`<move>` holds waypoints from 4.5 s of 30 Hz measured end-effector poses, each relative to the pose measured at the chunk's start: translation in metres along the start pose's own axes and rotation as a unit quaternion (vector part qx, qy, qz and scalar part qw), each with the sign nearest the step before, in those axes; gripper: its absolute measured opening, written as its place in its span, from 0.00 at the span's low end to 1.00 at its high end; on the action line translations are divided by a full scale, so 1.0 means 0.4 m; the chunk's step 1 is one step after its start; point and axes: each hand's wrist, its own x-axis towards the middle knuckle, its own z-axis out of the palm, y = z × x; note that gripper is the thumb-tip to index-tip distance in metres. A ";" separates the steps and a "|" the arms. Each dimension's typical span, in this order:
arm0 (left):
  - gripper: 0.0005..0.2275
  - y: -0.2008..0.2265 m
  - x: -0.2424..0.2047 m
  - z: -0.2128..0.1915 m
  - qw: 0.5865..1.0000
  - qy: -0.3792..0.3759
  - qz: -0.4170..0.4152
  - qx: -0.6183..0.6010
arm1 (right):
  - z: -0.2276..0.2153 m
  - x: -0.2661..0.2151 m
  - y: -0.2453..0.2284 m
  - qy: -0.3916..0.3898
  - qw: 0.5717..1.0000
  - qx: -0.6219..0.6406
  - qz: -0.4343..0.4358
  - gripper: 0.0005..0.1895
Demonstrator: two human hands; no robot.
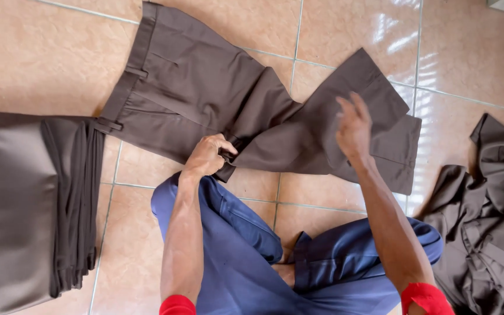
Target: Folding brown pants into neat rectangles while sitting on the floor
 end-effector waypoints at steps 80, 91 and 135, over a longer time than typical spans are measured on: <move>0.22 -0.110 -0.013 -0.005 0.993 0.046 -0.016 0.110 | 0.083 -0.735 0.904 -0.512 0.822 -0.208 0.137 0.28; 0.22 -0.052 -0.017 0.005 0.972 0.199 0.068 0.107 | -0.093 -0.506 0.642 -0.366 0.891 -0.267 -0.016 0.14; 0.24 0.099 -0.064 -0.031 0.874 0.434 0.214 0.045 | -0.635 -0.238 0.304 -0.308 0.923 -0.232 -0.004 0.12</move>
